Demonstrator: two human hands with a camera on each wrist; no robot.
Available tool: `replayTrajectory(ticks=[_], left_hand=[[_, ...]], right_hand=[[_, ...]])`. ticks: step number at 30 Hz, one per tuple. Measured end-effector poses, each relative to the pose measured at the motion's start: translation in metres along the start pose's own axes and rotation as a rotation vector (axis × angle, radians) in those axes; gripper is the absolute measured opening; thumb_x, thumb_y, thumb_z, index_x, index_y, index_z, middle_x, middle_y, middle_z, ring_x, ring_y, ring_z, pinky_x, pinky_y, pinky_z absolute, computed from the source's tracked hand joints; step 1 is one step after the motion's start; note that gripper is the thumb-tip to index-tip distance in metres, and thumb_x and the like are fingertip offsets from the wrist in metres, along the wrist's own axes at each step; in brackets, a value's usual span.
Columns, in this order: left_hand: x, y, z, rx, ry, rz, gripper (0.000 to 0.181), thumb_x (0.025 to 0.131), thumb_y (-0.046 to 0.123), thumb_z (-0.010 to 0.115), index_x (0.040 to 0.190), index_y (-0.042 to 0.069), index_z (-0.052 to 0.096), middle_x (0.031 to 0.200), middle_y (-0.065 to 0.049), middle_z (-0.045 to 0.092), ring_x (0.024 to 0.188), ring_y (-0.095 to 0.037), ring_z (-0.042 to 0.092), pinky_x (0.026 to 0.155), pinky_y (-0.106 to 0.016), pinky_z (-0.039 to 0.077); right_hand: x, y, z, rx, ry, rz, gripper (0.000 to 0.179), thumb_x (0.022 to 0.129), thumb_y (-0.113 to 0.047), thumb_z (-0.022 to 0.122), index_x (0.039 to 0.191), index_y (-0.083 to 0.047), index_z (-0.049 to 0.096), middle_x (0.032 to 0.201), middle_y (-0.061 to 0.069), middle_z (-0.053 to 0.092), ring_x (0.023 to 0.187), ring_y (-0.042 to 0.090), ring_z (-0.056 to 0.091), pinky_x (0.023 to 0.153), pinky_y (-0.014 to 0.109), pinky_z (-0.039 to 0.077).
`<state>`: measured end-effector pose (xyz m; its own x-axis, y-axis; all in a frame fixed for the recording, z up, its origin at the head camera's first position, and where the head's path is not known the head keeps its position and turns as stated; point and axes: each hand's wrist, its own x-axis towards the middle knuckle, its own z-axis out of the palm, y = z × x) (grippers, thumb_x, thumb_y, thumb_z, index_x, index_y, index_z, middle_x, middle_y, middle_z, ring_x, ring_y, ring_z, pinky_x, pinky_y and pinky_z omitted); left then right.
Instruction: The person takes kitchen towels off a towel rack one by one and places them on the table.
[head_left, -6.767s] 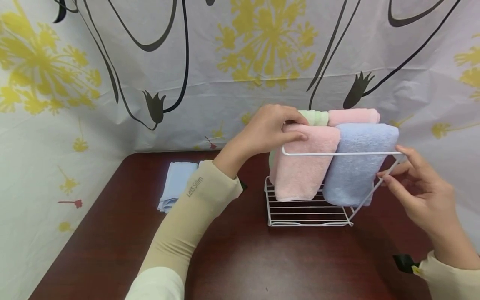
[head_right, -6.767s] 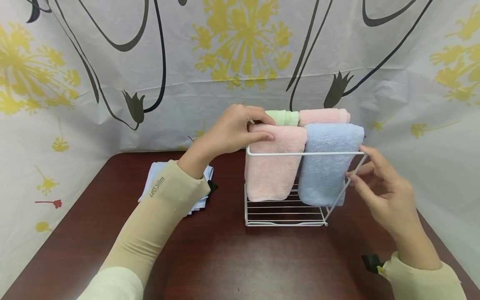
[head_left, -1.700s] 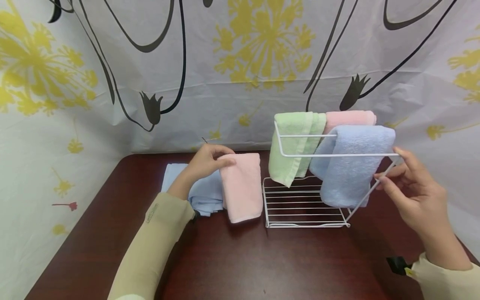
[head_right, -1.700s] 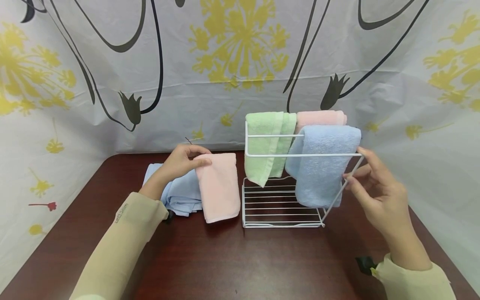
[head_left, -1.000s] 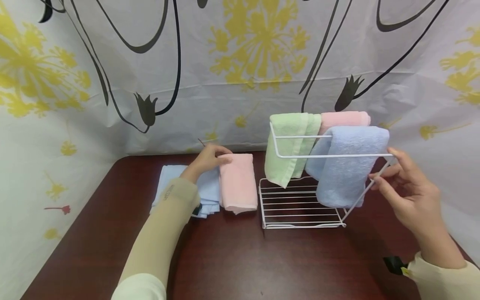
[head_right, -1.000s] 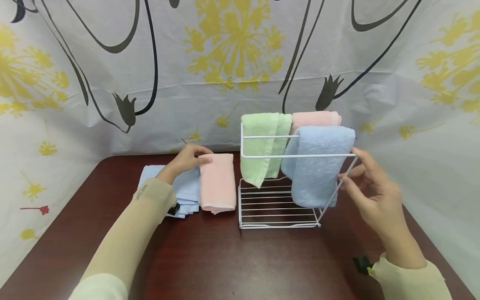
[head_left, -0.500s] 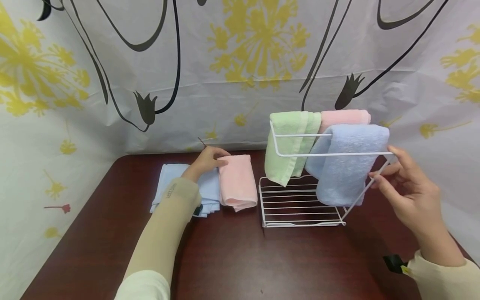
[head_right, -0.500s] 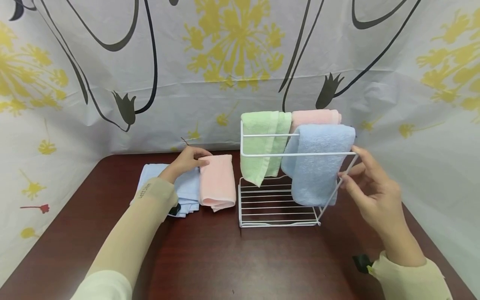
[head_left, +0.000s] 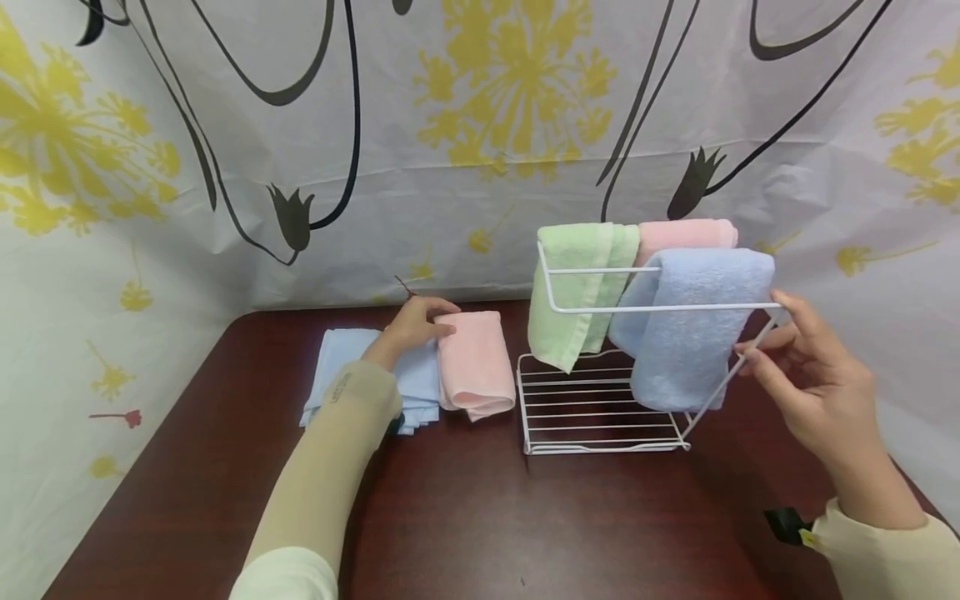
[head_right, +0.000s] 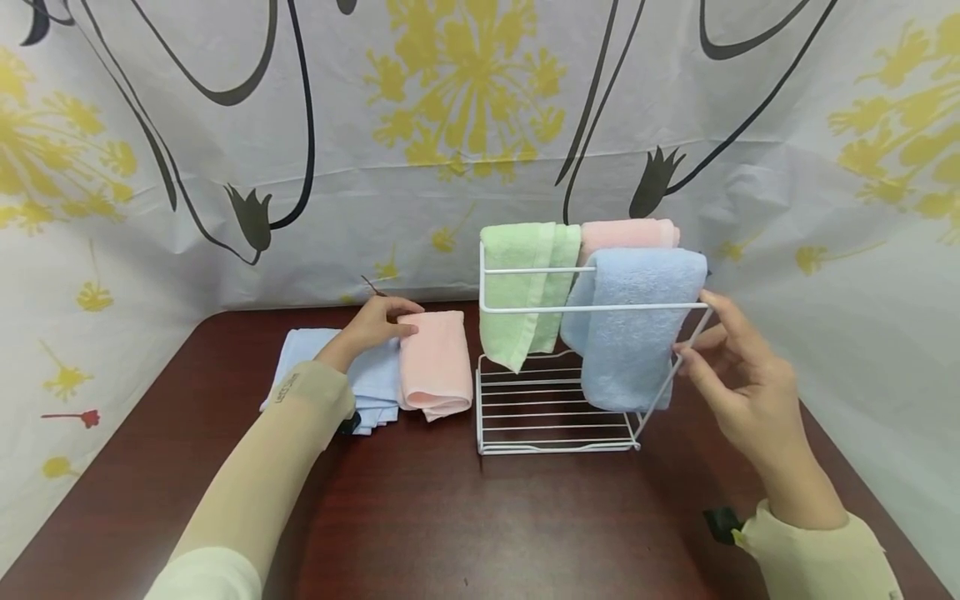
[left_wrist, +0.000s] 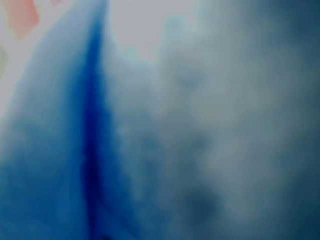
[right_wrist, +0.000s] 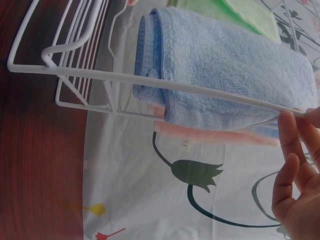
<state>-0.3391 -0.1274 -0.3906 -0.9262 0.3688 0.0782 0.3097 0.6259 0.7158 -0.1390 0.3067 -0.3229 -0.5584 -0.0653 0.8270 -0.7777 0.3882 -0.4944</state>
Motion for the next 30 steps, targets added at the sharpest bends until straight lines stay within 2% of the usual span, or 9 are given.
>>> replayTrajectory(ticks=[3, 11, 14, 16, 20, 25, 30], left_hand=[[-0.003, 0.002, -0.001, 0.001, 0.01, 0.013, 0.035, 0.09, 0.006, 0.071, 0.124, 0.002, 0.067, 0.131, -0.019, 0.064, 0.127, -0.033, 0.056, 0.107, -0.044, 0.046], [-0.01, 0.015, -0.011, -0.034, 0.024, 0.119, 0.038, 0.092, 0.007, 0.069, 0.127, -0.005, 0.063, 0.128, -0.022, 0.065, 0.124, -0.038, 0.056, 0.11, -0.047, 0.042], [-0.012, 0.023, -0.018, -0.054, 0.02, 0.119, 0.04, 0.094, 0.009, 0.067, 0.131, -0.003, 0.06, 0.132, -0.021, 0.063, 0.128, -0.036, 0.054, 0.112, -0.048, 0.041], [-0.014, 0.029, -0.022, -0.076, 0.016, 0.112, 0.041, 0.095, 0.011, 0.067, 0.133, -0.001, 0.059, 0.135, -0.019, 0.061, 0.131, -0.035, 0.052, 0.111, -0.049, 0.043], [-0.018, 0.045, -0.031, -0.12, 0.034, 0.124, 0.04, 0.096, 0.013, 0.066, 0.134, 0.002, 0.06, 0.137, -0.017, 0.06, 0.133, -0.033, 0.05, 0.108, -0.049, 0.046], [-0.022, 0.071, -0.039, -0.112, 0.084, 0.201, 0.038, 0.096, 0.017, 0.067, 0.132, 0.005, 0.062, 0.136, -0.013, 0.062, 0.13, -0.029, 0.053, 0.104, -0.047, 0.049], [-0.027, 0.106, -0.041, -0.098, 0.122, 0.288, 0.036, 0.097, 0.022, 0.066, 0.132, 0.011, 0.063, 0.135, -0.007, 0.063, 0.128, -0.023, 0.056, 0.102, -0.044, 0.05]], right_hand=[[0.0, 0.0, 0.0, 0.001, -0.001, -0.004, 0.058, 0.089, 0.002, 0.069, 0.14, 0.01, 0.042, 0.09, -0.01, 0.067, 0.073, -0.004, 0.066, 0.073, 0.005, 0.051], [0.0, 0.003, 0.0, 0.031, 0.0, -0.006, 0.058, 0.089, 0.003, 0.068, 0.141, 0.01, 0.042, 0.091, -0.009, 0.068, 0.074, -0.004, 0.067, 0.074, 0.006, 0.051], [-0.001, 0.003, -0.001, 0.022, -0.003, -0.001, 0.058, 0.089, 0.003, 0.069, 0.141, 0.009, 0.042, 0.091, -0.009, 0.067, 0.074, -0.003, 0.067, 0.074, 0.006, 0.051], [-0.001, 0.003, -0.001, -0.022, -0.003, 0.005, 0.058, 0.09, 0.002, 0.069, 0.141, 0.009, 0.043, 0.091, -0.012, 0.067, 0.074, -0.004, 0.066, 0.074, 0.005, 0.051], [-0.001, 0.004, -0.001, -0.025, -0.002, 0.001, 0.058, 0.089, 0.001, 0.069, 0.141, 0.01, 0.043, 0.092, -0.013, 0.068, 0.074, -0.004, 0.066, 0.075, 0.005, 0.051], [0.0, 0.004, 0.0, 0.045, 0.003, -0.014, 0.058, 0.089, 0.003, 0.069, 0.14, 0.011, 0.042, 0.093, -0.01, 0.07, 0.074, -0.003, 0.067, 0.076, 0.006, 0.051], [0.001, 0.003, 0.0, 0.046, 0.004, -0.012, 0.058, 0.089, 0.002, 0.069, 0.14, 0.011, 0.042, 0.093, -0.01, 0.07, 0.075, -0.003, 0.067, 0.076, 0.006, 0.051]])
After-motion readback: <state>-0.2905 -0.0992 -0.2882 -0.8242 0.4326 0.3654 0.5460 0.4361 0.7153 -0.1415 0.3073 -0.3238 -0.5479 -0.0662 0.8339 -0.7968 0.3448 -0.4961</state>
